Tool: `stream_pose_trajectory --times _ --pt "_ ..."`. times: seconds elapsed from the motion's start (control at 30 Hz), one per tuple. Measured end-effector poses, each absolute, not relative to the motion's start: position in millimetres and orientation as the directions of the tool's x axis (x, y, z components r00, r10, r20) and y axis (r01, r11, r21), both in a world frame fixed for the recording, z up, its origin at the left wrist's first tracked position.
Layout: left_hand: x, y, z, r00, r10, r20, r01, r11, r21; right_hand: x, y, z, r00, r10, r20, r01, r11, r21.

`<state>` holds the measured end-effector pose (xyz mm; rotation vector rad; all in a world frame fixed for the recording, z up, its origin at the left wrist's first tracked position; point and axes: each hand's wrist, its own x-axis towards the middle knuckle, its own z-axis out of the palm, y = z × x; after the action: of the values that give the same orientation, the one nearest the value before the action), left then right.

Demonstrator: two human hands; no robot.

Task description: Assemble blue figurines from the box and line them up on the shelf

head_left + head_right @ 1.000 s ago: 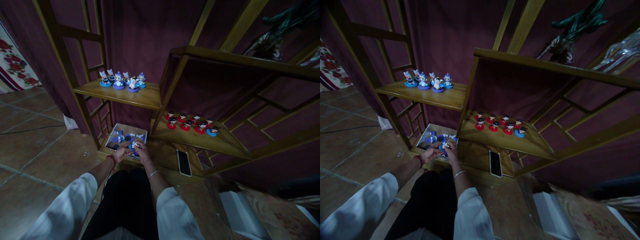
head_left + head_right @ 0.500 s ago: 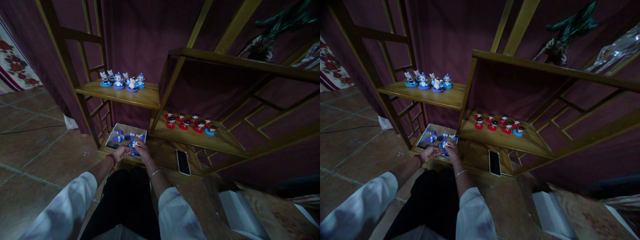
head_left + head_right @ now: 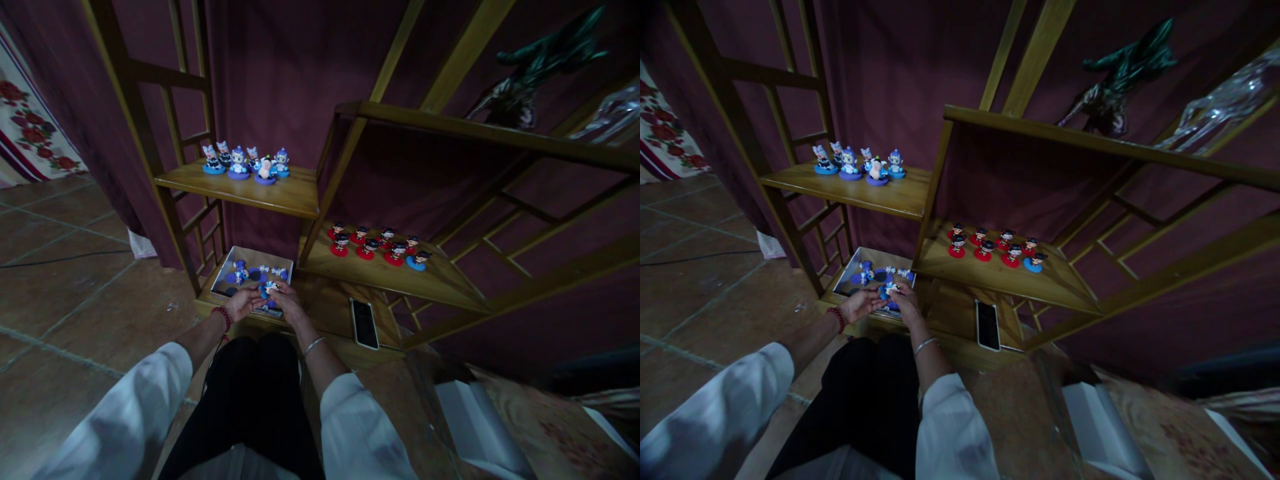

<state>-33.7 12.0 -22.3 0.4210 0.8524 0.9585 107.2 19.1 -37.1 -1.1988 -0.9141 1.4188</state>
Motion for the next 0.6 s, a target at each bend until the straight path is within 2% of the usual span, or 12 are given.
stream_pose_trajectory --times 0.6 --pt "-32.6 8.3 -21.3 0.302 0.852 -0.428 -0.563 0.521 0.641 105.4 16.9 -32.5 -0.003 0.996 -0.093 -0.186 -0.092 -0.978"
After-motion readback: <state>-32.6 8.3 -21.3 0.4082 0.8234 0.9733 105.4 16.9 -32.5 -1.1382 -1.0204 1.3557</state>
